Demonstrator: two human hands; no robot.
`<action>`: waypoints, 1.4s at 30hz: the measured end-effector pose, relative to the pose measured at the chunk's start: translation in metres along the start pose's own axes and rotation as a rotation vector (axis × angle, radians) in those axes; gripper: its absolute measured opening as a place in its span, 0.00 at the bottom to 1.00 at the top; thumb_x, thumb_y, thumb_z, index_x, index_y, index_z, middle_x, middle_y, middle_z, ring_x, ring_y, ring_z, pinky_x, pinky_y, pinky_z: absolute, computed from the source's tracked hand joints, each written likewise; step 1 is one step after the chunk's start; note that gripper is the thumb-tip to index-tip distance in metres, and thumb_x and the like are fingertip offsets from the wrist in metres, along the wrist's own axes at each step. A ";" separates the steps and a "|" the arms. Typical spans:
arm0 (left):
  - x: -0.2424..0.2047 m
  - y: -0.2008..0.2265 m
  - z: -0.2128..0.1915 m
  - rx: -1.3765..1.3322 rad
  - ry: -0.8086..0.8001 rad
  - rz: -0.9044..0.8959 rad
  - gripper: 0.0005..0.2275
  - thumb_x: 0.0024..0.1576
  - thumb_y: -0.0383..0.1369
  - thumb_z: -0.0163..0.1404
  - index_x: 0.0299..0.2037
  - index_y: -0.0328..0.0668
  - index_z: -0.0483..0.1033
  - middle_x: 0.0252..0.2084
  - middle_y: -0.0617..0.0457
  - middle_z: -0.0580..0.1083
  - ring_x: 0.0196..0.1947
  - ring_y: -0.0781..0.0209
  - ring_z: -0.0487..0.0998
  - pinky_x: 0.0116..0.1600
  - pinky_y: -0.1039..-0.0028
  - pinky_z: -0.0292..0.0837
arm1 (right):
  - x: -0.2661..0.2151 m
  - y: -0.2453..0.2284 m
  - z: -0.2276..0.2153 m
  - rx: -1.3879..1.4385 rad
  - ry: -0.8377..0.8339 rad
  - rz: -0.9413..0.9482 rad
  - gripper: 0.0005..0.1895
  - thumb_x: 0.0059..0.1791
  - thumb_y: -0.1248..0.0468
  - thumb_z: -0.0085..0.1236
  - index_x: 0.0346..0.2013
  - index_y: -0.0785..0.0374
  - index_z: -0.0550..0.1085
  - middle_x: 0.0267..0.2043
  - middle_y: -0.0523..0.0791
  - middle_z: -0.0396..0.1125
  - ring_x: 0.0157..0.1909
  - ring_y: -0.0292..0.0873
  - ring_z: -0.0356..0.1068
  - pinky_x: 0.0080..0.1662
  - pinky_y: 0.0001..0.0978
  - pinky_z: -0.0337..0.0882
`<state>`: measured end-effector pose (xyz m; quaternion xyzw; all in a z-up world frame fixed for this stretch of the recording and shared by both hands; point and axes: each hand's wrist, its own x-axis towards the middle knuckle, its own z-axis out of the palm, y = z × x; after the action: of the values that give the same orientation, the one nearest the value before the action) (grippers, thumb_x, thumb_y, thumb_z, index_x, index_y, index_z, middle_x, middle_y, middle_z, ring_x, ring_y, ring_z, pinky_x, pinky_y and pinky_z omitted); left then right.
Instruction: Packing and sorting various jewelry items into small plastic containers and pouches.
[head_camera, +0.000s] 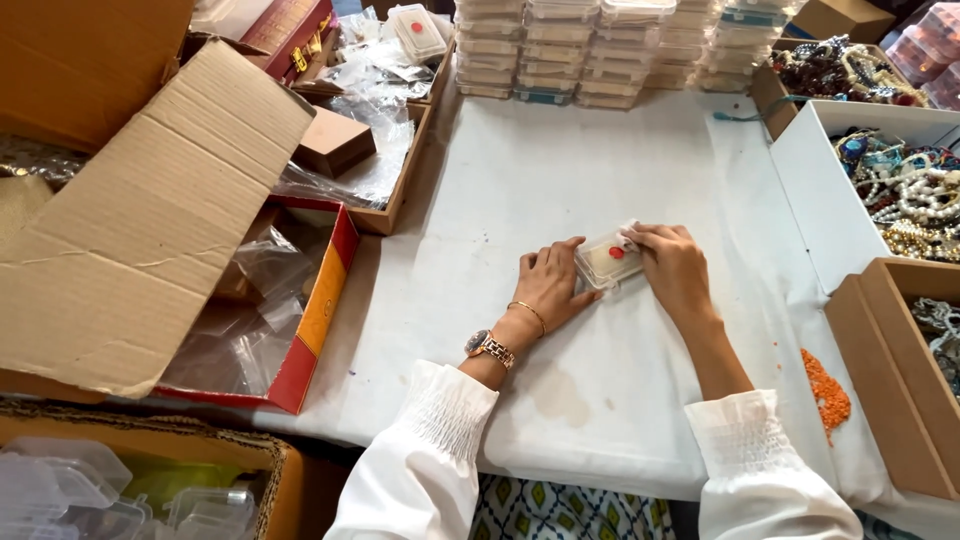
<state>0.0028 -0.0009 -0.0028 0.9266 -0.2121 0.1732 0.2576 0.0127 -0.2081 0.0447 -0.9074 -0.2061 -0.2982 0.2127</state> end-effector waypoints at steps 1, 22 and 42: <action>0.000 0.001 0.000 0.013 -0.013 -0.004 0.40 0.52 0.53 0.58 0.70 0.41 0.57 0.57 0.47 0.68 0.58 0.53 0.69 0.61 0.57 0.58 | -0.001 -0.001 -0.002 -0.018 0.001 0.003 0.16 0.47 0.73 0.58 0.47 0.56 0.83 0.52 0.43 0.75 0.52 0.48 0.72 0.52 0.38 0.74; 0.000 0.004 -0.003 0.023 -0.024 0.000 0.37 0.52 0.53 0.58 0.68 0.43 0.59 0.59 0.49 0.68 0.59 0.53 0.68 0.61 0.57 0.58 | -0.007 -0.004 -0.015 -0.031 -0.069 -0.033 0.04 0.42 0.66 0.65 0.31 0.59 0.81 0.38 0.42 0.76 0.43 0.46 0.73 0.45 0.39 0.74; 0.001 -0.010 0.012 0.086 -0.003 0.041 0.35 0.51 0.47 0.58 0.67 0.39 0.61 0.63 0.53 0.67 0.60 0.57 0.69 0.61 0.59 0.58 | -0.002 -0.057 -0.005 -0.049 -0.140 -0.194 0.10 0.42 0.69 0.61 0.37 0.58 0.82 0.42 0.40 0.76 0.46 0.45 0.73 0.43 0.39 0.77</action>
<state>0.0115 0.0001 -0.0160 0.9326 -0.2240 0.1858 0.2136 -0.0198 -0.1644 0.0617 -0.9068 -0.2997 -0.2581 0.1458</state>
